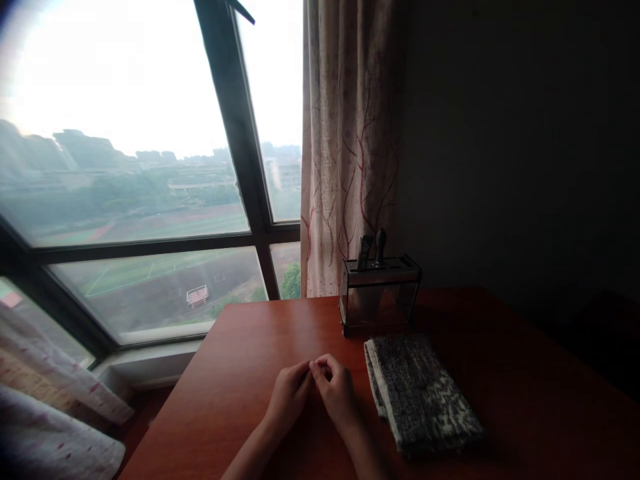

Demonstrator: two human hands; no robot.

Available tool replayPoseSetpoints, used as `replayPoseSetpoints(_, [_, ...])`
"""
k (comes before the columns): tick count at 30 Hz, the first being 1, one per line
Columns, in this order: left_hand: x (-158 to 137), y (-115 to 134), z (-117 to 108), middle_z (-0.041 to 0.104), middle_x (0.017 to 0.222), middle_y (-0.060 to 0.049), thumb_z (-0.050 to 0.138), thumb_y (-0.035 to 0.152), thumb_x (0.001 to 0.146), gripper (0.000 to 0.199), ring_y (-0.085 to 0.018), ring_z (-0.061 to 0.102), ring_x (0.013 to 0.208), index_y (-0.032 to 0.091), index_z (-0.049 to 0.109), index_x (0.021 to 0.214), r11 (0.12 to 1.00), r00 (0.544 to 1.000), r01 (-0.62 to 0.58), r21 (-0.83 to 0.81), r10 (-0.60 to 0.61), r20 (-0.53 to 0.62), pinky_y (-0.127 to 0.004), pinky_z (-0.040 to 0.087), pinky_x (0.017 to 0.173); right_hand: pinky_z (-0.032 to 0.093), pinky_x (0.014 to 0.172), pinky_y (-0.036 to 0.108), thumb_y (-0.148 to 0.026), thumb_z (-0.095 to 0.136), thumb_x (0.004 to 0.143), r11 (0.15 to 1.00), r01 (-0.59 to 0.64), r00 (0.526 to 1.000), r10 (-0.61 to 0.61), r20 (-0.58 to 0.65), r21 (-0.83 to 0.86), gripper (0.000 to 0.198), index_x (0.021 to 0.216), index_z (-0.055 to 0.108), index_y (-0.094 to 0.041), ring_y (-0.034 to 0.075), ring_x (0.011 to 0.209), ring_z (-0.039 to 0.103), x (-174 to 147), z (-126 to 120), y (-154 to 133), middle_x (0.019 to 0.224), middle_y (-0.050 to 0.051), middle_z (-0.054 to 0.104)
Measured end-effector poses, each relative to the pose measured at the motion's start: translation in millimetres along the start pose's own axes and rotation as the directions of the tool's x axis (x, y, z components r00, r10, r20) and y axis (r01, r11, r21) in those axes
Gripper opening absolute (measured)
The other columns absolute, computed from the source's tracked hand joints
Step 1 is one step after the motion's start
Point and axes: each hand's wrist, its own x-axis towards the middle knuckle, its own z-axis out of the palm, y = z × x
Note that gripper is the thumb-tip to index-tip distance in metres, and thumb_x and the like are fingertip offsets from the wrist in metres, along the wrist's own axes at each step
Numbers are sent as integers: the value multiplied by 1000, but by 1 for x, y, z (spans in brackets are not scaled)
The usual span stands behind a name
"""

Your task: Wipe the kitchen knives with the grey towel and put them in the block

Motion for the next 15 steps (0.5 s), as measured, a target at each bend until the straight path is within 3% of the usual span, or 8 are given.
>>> replayPoseSetpoints(8, [-1, 10, -3, 60, 58, -1, 48, 39, 89, 38, -14, 52, 55, 13, 70, 73, 996, 998, 4, -89, 1, 55, -22, 37, 54, 40, 59, 25, -49, 56, 87, 993, -22, 998, 15, 66, 112, 34, 72, 57, -18, 15, 65, 51, -3, -1, -8, 67, -1, 54])
replayPoseSetpoints(15, [0, 12, -1, 46, 54, 2, 52, 49, 86, 46, -11, 42, 50, 12, 61, 61, 918, 987, 127, -375, -81, 135, -22, 32, 47, 33, 51, 22, -51, 58, 84, 974, -78, 990, 51, 130, 214, 37, 68, 51, -19, 11, 55, 43, -3, -2, -11, 60, -5, 45])
